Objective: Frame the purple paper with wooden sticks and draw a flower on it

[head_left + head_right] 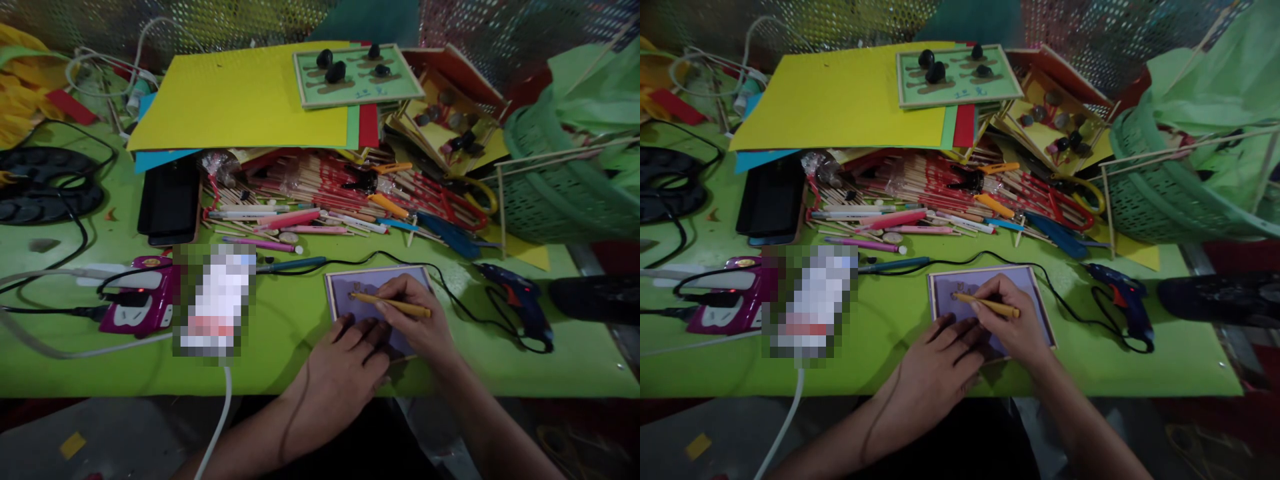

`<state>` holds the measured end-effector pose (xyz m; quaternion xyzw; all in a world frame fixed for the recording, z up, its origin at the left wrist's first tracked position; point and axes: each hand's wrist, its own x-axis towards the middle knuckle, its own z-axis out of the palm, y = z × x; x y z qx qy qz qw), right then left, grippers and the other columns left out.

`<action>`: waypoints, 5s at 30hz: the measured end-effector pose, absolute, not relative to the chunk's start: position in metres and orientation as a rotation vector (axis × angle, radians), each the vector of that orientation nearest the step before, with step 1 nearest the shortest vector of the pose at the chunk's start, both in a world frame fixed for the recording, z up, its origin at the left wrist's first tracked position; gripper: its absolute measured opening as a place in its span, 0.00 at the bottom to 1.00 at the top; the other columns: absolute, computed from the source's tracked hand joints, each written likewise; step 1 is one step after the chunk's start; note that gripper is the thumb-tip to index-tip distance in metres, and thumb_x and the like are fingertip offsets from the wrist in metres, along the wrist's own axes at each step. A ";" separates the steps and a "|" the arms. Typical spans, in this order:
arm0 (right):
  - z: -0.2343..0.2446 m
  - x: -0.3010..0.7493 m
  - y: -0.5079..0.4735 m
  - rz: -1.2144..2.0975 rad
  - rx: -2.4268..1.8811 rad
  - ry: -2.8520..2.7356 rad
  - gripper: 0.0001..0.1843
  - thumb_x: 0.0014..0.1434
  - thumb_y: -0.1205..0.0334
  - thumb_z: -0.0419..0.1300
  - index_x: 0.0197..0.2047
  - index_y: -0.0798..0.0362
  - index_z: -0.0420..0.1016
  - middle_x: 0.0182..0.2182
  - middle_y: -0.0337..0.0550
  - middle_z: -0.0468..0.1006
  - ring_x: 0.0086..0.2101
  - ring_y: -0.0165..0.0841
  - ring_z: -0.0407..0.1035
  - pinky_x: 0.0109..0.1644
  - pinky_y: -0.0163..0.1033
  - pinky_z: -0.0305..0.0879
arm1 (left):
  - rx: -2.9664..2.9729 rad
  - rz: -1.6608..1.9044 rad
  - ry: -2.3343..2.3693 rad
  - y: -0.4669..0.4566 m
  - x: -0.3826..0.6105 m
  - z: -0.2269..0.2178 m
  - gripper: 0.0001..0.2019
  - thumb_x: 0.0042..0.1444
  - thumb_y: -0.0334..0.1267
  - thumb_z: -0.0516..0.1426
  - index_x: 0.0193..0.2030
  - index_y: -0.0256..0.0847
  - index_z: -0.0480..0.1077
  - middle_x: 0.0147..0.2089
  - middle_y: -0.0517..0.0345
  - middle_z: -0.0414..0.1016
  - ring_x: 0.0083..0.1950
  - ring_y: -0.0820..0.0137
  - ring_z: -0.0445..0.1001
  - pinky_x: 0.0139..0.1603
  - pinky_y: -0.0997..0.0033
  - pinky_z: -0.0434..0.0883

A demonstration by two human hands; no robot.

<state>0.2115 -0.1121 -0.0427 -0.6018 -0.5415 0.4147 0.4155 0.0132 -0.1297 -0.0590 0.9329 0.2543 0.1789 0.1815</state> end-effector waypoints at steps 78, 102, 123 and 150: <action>-0.025 0.232 -0.115 0.781 -1.165 -0.918 0.06 0.56 0.62 0.66 0.38 0.51 0.78 0.29 0.36 0.73 0.24 0.28 0.64 0.32 0.38 0.66 | 2.649 0.593 1.594 -0.068 -0.019 -0.022 0.15 0.69 0.37 0.52 0.57 0.41 0.74 0.48 0.48 0.76 0.53 0.57 0.70 0.53 0.57 0.68; -0.012 0.249 -0.101 1.074 -1.222 -0.997 0.10 0.49 0.62 0.69 0.37 0.51 0.82 0.30 0.41 0.80 0.29 0.30 0.71 0.31 0.34 0.66 | 2.605 0.743 1.065 -0.145 -0.019 -0.046 0.14 0.69 0.40 0.54 0.58 0.49 0.74 0.61 0.59 0.78 0.64 0.66 0.71 0.66 0.56 0.63; -0.038 0.240 -0.073 1.243 -1.341 -1.057 0.07 0.49 0.60 0.68 0.34 0.50 0.80 0.29 0.40 0.79 0.29 0.30 0.70 0.29 0.34 0.62 | 2.989 0.388 0.517 -0.135 0.070 -0.057 0.35 0.64 0.56 0.56 0.69 0.33 0.63 0.67 0.43 0.69 0.63 0.58 0.66 0.63 0.53 0.61; -0.043 0.238 -0.083 0.999 -1.562 -1.373 0.07 0.56 0.57 0.67 0.34 0.49 0.74 0.28 0.36 0.75 0.26 0.30 0.66 0.30 0.37 0.63 | 2.986 0.416 0.465 -0.147 0.072 -0.073 0.24 0.68 0.41 0.51 0.70 0.47 0.64 0.73 0.48 0.62 0.73 0.54 0.60 0.67 0.36 0.61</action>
